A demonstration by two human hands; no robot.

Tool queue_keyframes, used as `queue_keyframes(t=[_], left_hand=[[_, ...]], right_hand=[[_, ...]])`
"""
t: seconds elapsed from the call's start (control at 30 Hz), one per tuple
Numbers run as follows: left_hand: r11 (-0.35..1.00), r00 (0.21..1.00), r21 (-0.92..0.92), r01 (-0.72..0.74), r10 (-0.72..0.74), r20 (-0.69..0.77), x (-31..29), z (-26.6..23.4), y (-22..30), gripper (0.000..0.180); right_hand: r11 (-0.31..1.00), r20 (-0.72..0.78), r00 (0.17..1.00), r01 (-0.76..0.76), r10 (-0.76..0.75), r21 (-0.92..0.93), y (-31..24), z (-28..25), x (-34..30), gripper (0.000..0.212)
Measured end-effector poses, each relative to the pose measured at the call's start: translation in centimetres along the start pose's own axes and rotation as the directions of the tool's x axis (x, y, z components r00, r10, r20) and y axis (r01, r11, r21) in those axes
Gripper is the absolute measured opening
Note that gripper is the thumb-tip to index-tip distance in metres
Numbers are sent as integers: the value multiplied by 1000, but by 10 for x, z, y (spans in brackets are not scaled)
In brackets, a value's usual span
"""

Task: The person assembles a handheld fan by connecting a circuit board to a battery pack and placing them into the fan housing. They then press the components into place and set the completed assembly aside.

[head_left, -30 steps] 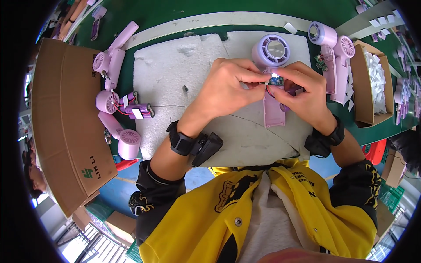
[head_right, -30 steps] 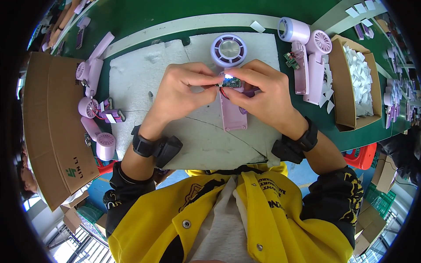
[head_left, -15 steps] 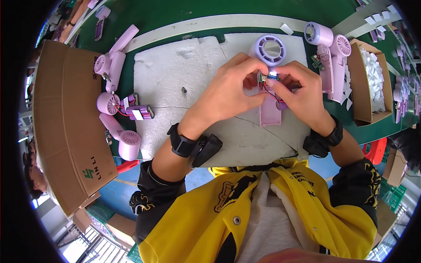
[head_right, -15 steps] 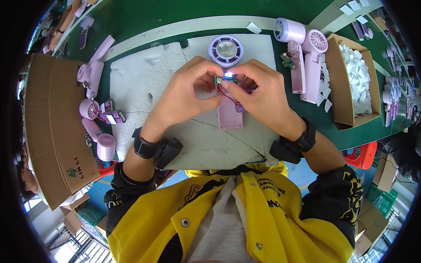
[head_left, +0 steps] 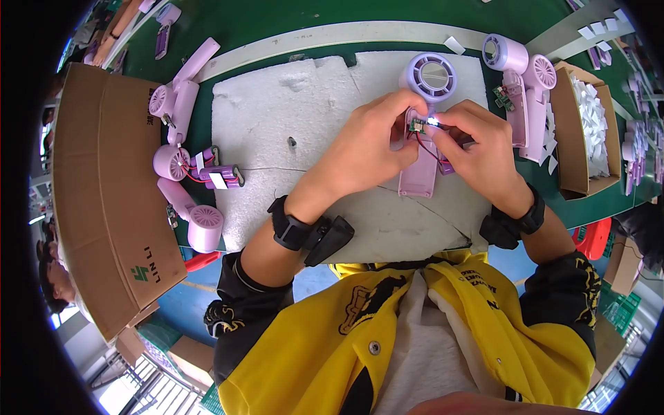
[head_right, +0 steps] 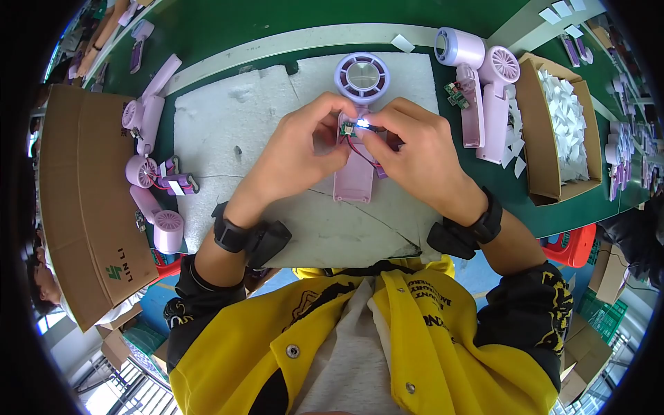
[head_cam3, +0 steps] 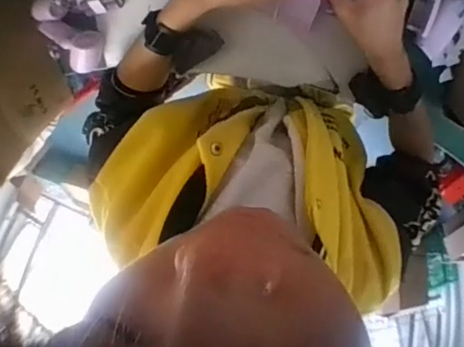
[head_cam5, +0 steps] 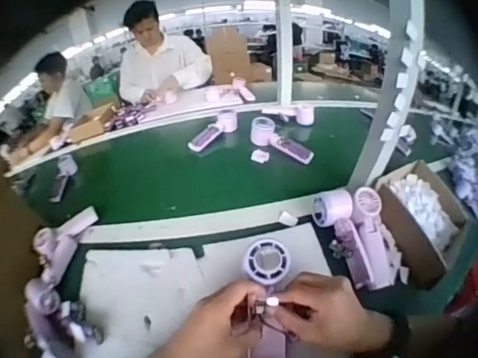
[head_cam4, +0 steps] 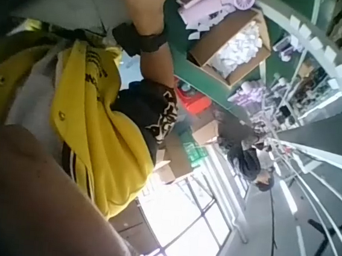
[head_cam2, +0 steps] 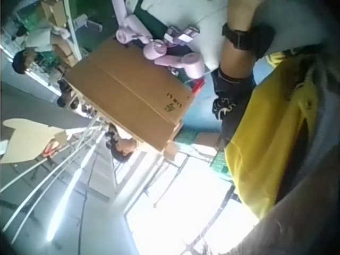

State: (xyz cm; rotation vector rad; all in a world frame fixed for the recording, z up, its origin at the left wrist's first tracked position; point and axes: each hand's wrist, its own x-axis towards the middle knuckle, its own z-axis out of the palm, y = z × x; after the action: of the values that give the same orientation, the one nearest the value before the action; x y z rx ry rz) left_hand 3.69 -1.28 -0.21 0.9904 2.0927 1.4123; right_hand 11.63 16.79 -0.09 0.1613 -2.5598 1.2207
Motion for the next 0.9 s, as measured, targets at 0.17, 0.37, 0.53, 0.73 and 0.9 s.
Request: queue_keyframes(t=[0.17, 0.37, 0.53, 0.73, 0.9], left_hand=[[983, 1000, -186, 4, -6, -8, 0, -1, -6, 34], [958, 993, -261, 116, -120, 3, 0, 1, -4, 31], [952, 993, -285, 112, -117, -1, 0, 3, -4, 30], [961, 992, -247, 121, -126, -3, 0, 3, -4, 31], [959, 992, -257, 124, -126, 9, 0, 4, -6, 32]], right_hand=[[995, 9, 998, 62, -62, -74, 0, -2, 0, 16], [998, -2, 999, -47, 47, -46, -11, -2, 3, 16], [997, 11, 1000, 17, -16, -72, -3, -2, 1, 17], [991, 31, 996, 87, -85, -106, -2, -4, 3, 17], [990, 44, 994, 102, -98, -97, -1, -4, 3, 16]])
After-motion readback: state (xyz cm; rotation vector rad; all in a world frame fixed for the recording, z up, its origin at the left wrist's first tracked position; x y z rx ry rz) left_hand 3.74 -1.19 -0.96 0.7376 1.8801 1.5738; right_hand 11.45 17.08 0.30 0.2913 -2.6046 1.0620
